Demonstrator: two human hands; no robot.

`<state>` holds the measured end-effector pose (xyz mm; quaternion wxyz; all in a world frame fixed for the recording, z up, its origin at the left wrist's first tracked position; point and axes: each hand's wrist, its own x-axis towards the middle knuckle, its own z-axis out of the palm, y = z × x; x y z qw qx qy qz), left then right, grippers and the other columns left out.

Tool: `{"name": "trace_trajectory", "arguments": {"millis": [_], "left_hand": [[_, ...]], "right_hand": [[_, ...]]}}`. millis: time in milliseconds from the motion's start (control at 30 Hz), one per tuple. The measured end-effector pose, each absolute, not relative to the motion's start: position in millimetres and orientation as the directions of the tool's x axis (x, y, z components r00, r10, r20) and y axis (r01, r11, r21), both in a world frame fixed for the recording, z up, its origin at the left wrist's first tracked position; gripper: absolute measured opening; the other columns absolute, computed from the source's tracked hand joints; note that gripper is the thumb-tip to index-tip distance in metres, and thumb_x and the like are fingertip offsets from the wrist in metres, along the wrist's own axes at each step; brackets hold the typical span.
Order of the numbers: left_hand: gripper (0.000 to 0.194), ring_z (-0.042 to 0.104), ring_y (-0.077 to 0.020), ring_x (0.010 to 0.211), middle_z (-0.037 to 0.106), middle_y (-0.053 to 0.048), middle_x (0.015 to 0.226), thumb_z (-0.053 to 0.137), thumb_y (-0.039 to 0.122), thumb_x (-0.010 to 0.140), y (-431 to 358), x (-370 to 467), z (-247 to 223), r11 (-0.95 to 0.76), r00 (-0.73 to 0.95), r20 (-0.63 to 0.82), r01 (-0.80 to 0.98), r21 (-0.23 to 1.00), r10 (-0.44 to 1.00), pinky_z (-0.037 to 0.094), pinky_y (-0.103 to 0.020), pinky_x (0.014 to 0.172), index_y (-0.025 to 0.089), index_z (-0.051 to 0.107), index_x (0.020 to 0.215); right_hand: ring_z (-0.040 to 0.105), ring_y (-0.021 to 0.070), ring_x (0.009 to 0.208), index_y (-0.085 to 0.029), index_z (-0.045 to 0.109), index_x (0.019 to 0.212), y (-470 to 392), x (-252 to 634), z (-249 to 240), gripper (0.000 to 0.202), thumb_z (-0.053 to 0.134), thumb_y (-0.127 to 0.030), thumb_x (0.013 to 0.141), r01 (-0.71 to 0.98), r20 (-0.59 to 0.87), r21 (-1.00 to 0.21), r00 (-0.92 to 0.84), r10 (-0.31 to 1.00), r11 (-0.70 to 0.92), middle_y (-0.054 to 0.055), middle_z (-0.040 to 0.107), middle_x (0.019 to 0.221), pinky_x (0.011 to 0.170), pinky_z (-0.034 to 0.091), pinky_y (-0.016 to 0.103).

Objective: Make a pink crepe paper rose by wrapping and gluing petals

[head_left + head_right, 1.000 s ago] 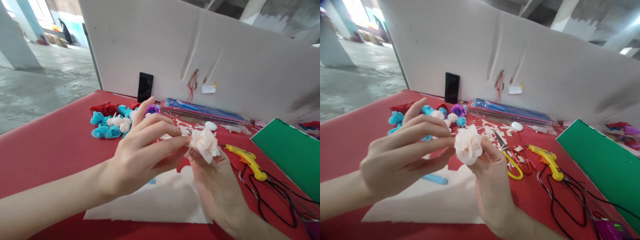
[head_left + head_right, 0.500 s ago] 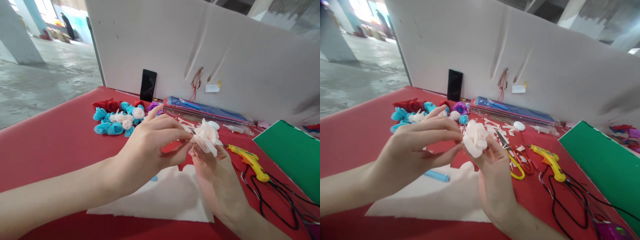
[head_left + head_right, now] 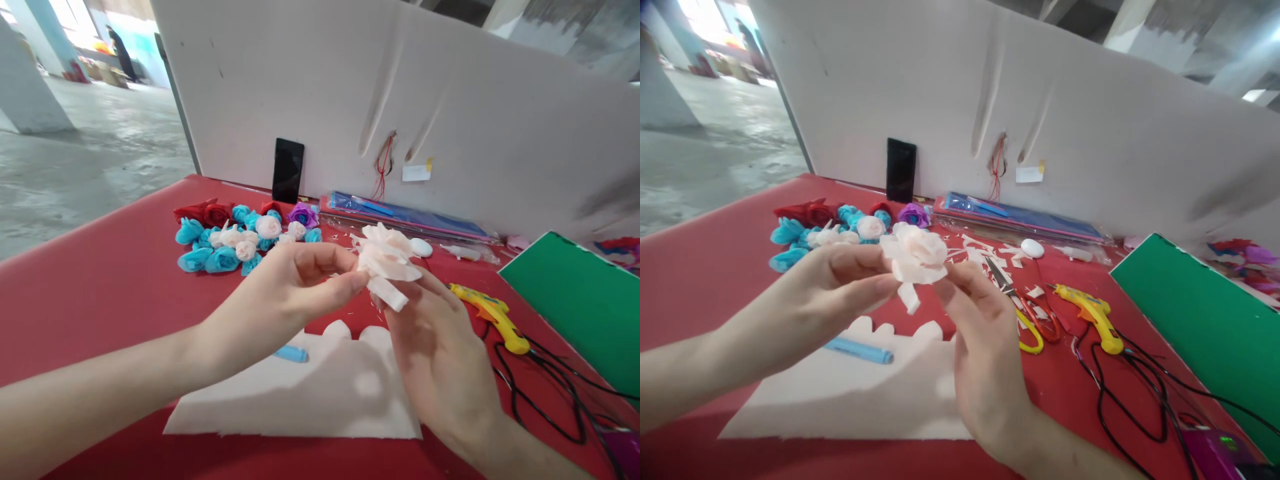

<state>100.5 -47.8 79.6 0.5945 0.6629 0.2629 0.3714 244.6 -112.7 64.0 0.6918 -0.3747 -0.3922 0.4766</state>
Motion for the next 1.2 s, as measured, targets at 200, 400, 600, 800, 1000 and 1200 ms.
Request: {"name": "trace_trajectory", "arguments": {"millis": [200, 400, 600, 800, 1000, 1200], "left_hand": [[0.016, 0.043, -0.0069, 0.05, 0.055, 0.005, 0.057, 0.068, 0.023, 0.079, -47.6, 101.3, 78.9, -0.102, 0.623, 0.175, -0.151, 0.983, 0.762, 0.038, -0.011, 0.043, 0.02, 0.068, 0.063], [0.015, 0.042, -0.0061, 0.051, 0.055, 0.006, 0.058, 0.068, 0.018, 0.078, -47.6, 102.7, 79.6, -0.048, 0.651, 0.161, -0.188, 0.981, 0.742, 0.035, -0.01, 0.044, 0.02, 0.068, 0.063], [0.013, 0.043, -0.0084, 0.052, 0.056, 0.005, 0.058, 0.069, 0.021, 0.076, -47.4, 100.6, 79.9, -0.062, 0.65, 0.145, -0.149, 0.987, 0.746, 0.035, -0.014, 0.044, 0.02, 0.067, 0.063], [0.02, 0.038, -0.0078, 0.05, 0.051, 0.006, 0.056, 0.065, 0.026, 0.081, -46.6, 100.2, 79.7, -0.153, 0.662, 0.167, -0.08, 0.985, 0.731, 0.031, -0.014, 0.042, 0.02, 0.06, 0.062], [0.02, 0.047, -0.0109, 0.06, 0.057, 0.004, 0.067, 0.062, 0.035, 0.084, -46.8, 97.6, 77.0, -0.234, 0.683, 0.16, 0.016, 0.972, 0.713, 0.043, -0.017, 0.049, 0.021, 0.061, 0.069], [0.013, 0.055, -0.0095, 0.067, 0.062, 0.006, 0.069, 0.063, 0.022, 0.083, -45.6, 98.1, 77.7, -0.202, 0.706, 0.16, -0.024, 0.979, 0.69, 0.047, -0.013, 0.057, 0.021, 0.063, 0.07]], "right_hand": [[0.06, 0.0123, 0.078, -0.034, 0.078, 0.077, -109.5, 246.6, 59.8, 0.004, 0.079, -0.031, 0.076, -0.308, 0.128, -0.932, 0.213, 0.969, 0.19, -0.005, 0.069, 0.079, 0.073, 0.05, 0.022], [0.06, 0.0145, 0.081, -0.036, 0.078, 0.075, -108.9, 246.6, 60.2, 0.004, 0.079, -0.032, 0.075, -0.342, 0.132, -0.921, 0.184, 0.974, 0.189, -0.004, 0.067, 0.079, 0.079, 0.049, 0.028], [0.055, 0.0115, 0.068, -0.034, 0.078, 0.078, -110.1, 244.5, 59.7, 0.005, 0.081, -0.033, 0.073, -0.364, 0.108, -0.918, 0.161, 0.981, 0.16, -0.005, 0.063, 0.07, 0.07, 0.048, 0.024], [0.065, 0.0149, 0.086, -0.033, 0.079, 0.083, -109.4, 242.5, 62.8, 0.009, 0.08, -0.031, 0.074, -0.416, 0.089, -0.899, 0.134, 0.987, 0.138, -0.004, 0.075, 0.088, 0.085, 0.052, 0.029], [0.067, 0.0173, 0.101, -0.032, 0.08, 0.084, -108.5, 240.1, 64.6, 0.017, 0.084, -0.029, 0.068, -0.461, 0.067, -0.879, 0.141, 0.988, 0.125, -0.005, 0.078, 0.097, 0.097, 0.05, 0.028], [0.07, 0.0055, 0.083, -0.03, 0.08, 0.085, -109.4, 241.6, 63.9, 0.014, 0.081, -0.021, 0.073, -0.534, 0.138, -0.83, 0.087, 0.987, 0.163, -0.01, 0.079, 0.087, 0.081, 0.052, 0.008]]}}
